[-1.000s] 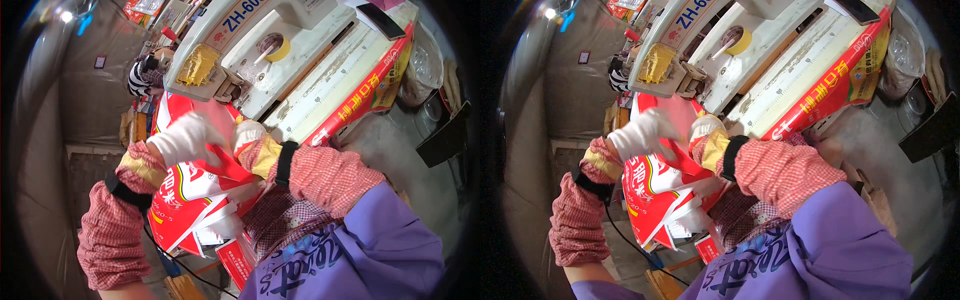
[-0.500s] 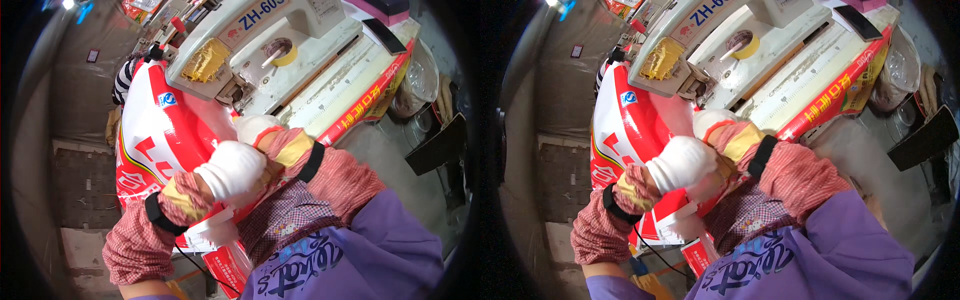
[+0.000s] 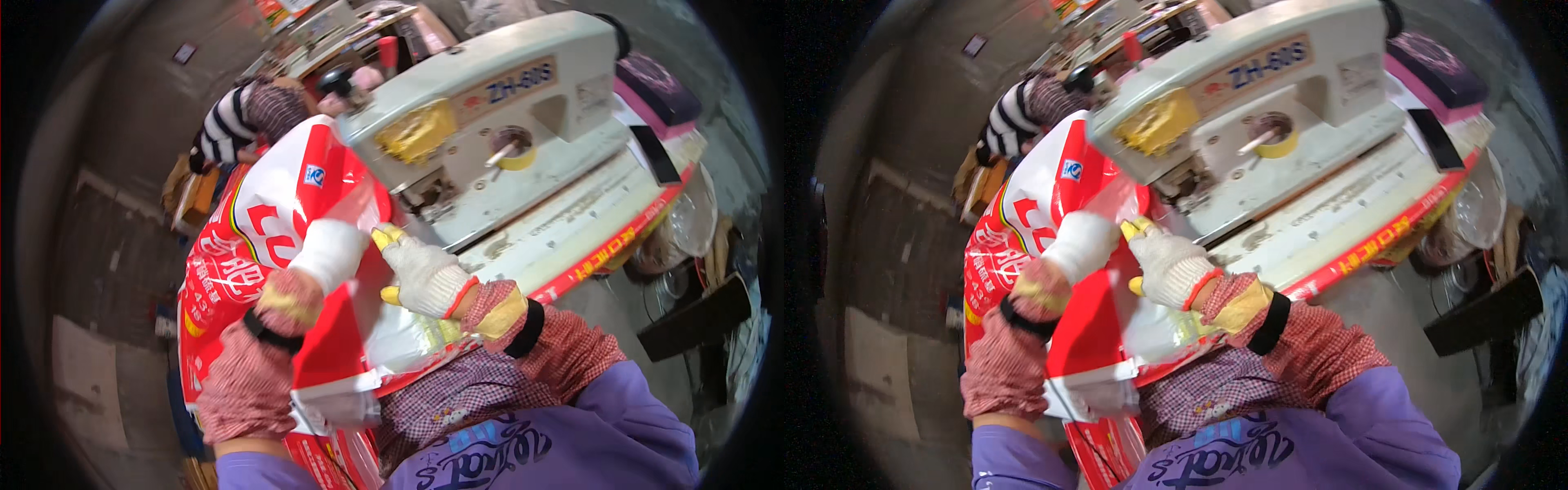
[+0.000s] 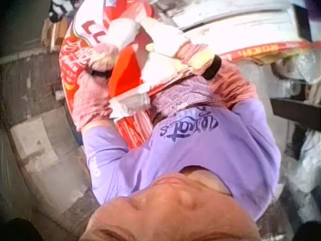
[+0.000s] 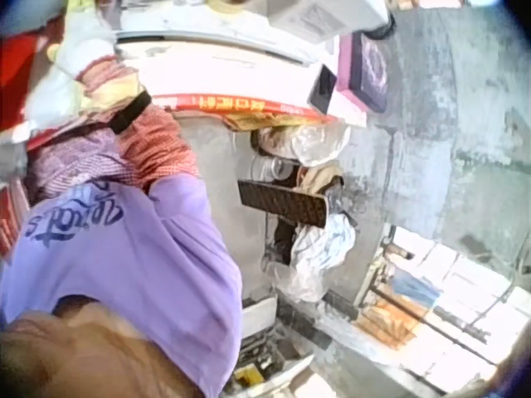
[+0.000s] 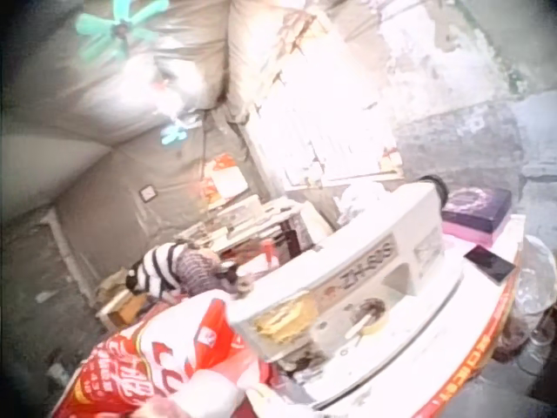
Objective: The recorder uses an industrial sewing machine to stitch large plastic fertilizer bags.
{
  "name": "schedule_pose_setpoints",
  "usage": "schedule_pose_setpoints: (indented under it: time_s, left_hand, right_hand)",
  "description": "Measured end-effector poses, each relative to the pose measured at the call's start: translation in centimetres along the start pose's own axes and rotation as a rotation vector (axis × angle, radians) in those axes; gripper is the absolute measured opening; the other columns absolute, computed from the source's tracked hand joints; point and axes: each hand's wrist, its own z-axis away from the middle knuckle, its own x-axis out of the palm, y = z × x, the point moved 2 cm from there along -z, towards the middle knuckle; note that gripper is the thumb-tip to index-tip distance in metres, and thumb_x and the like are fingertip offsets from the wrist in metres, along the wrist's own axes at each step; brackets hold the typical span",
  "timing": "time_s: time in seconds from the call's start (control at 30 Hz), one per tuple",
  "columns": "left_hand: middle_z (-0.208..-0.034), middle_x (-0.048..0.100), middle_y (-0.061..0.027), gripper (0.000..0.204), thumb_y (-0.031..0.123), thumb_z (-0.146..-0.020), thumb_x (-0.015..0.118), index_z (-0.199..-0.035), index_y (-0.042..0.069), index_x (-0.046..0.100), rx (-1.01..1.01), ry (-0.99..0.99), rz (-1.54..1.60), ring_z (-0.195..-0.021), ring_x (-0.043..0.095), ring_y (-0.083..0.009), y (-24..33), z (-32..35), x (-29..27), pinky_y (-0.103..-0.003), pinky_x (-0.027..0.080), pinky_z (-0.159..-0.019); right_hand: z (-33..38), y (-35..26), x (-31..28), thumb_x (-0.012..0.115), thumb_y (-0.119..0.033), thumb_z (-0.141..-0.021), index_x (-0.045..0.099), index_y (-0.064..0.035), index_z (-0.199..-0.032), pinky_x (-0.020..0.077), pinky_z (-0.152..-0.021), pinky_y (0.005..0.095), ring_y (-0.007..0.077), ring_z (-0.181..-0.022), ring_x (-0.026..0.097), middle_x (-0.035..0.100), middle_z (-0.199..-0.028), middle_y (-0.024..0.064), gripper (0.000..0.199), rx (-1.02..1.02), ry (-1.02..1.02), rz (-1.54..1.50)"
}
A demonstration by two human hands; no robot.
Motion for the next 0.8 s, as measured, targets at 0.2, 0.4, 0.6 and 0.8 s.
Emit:
schedule_pose_setpoints:
  time_s: [0.2,0.4,0.6,0.8]
  left_hand:
    - [-0.084,0.059,-0.009,0.005,0.003,-0.065,0.055,-0.069,0.007,0.056,-0.142,0.401,-0.114,-0.085,0.056,-0.0225,-2.0,20.1,-7.5,-0.039,0.044,-0.08]
    - [-0.112,0.053,-0.0132,0.023,0.004,-0.082,0.051,-0.105,0.0,0.056,-0.93,0.994,0.627,-0.098,0.053,-0.0231,0.2,34.8,-0.4,-0.03,0.044,-0.082]
    - [-0.101,0.054,-0.0082,0.044,0.039,-0.092,0.043,-0.113,0.0,0.047,-1.864,1.4,1.432,-0.087,0.051,-0.0111,12.9,41.5,10.5,-0.023,0.042,-0.075]
    - [-0.098,0.057,-0.0045,0.042,0.04,-0.093,0.037,-0.104,0.002,0.052,-1.333,1.465,2.436,-0.075,0.057,-0.0117,18.0,38.8,14.1,-0.023,0.045,-0.058]
  right_hand:
    - [-6.2,-5.3,3.6,0.06,-0.027,-0.072,0.052,-0.0027,-0.113,0.0405,-0.089,0.0398,0.0324,-0.103,0.052,0.057,-0.105,0.0172,0.048,-0.164,-0.213,0.476]
    - [-1.7,-16.9,6.8,0.054,-0.024,-0.082,0.061,0.001,-0.096,0.0502,-0.063,0.039,0.03,-0.07,0.063,0.065,-0.079,0.0148,0.029,-0.192,-0.881,-0.797]
    - [8.0,-22.8,10.7,0.051,-0.031,-0.088,0.062,0.0001,-0.099,0.049,-0.06,0.0275,0.0176,-0.065,0.062,0.067,-0.081,0.0105,0.035,0.124,-1.483,-0.943]
    - [9.3,-13.3,10.5,0.054,-0.027,-0.084,0.057,0.0037,-0.106,0.0479,-0.08,0.0333,0.0222,-0.095,0.059,0.059,-0.107,0.0163,0.037,0.36,-1.406,-1.435]
